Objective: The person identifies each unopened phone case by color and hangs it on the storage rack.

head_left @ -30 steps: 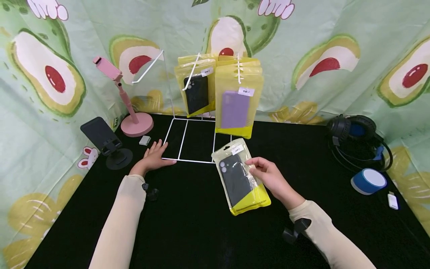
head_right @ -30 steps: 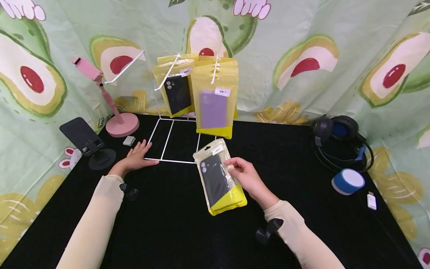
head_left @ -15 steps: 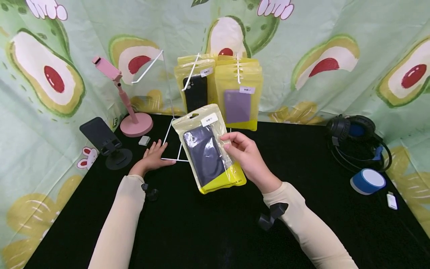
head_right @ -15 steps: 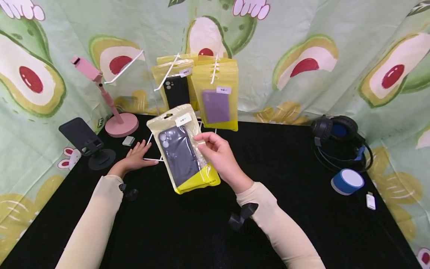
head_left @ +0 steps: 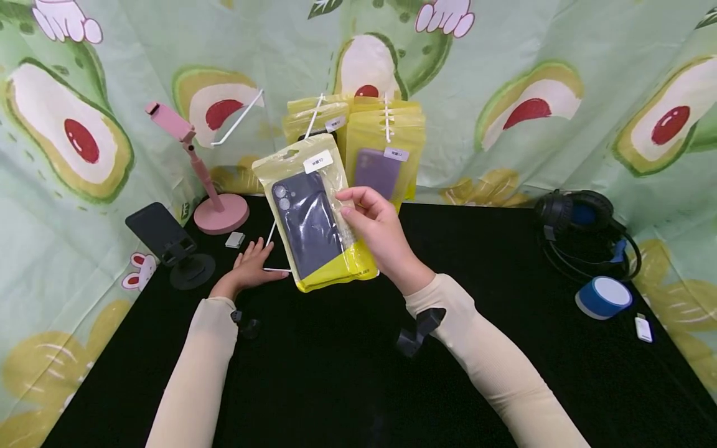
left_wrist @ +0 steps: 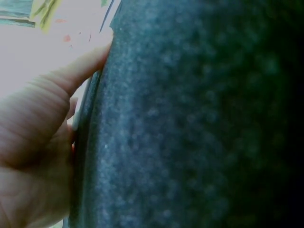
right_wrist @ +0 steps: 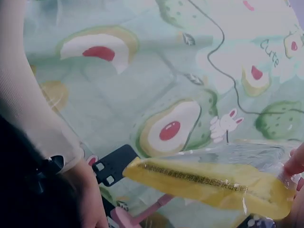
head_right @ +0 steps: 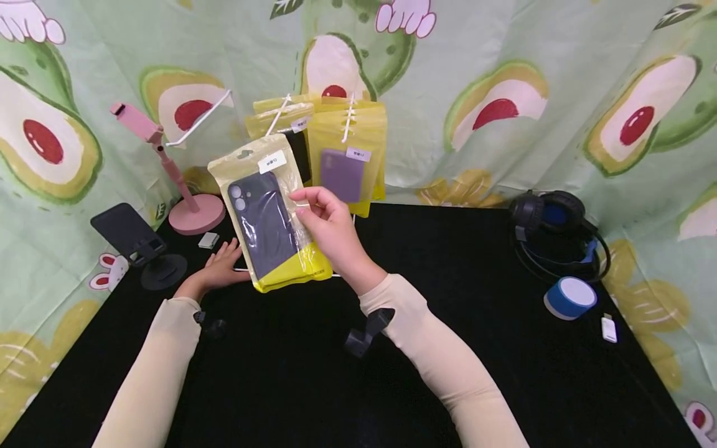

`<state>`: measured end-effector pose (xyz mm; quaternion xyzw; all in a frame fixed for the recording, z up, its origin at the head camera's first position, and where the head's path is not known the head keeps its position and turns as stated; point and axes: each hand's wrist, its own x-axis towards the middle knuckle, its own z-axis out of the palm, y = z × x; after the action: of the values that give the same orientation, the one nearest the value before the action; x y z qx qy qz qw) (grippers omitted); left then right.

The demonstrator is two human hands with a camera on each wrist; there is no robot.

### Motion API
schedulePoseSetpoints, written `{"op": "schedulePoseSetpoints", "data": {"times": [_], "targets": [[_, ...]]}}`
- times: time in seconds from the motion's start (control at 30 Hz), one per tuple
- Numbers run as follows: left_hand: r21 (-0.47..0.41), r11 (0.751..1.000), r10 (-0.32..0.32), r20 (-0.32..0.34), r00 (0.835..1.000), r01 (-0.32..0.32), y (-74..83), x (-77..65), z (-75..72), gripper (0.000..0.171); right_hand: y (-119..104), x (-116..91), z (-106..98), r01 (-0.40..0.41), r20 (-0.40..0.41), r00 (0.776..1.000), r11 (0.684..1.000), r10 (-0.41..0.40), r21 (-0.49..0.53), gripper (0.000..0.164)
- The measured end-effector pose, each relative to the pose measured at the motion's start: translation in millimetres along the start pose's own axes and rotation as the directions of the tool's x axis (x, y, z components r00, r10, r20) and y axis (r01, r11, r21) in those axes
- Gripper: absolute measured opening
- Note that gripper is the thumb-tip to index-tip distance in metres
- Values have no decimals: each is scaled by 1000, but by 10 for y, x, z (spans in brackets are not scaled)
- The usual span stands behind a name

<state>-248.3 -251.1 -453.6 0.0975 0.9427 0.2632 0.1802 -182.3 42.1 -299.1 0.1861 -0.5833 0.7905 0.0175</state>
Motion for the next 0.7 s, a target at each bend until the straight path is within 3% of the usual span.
{"op": "schedulePoseSetpoints", "data": {"times": [0.23,0.57,0.7], "targets": [[-6,1000,-3,1,1000,3,49,-18,5,99,119,85,-56,-64,-80,995,997,61,-35,14],[10,999,-37,13,999,37,77,-29,-25,98,270,399,-79,-41,-213,977,994,17,-106,20],[11,999,-47,25,999,47,85,-21,-25,100,332,538,-32,-69,-264,964,987,29,-144,22]]}}
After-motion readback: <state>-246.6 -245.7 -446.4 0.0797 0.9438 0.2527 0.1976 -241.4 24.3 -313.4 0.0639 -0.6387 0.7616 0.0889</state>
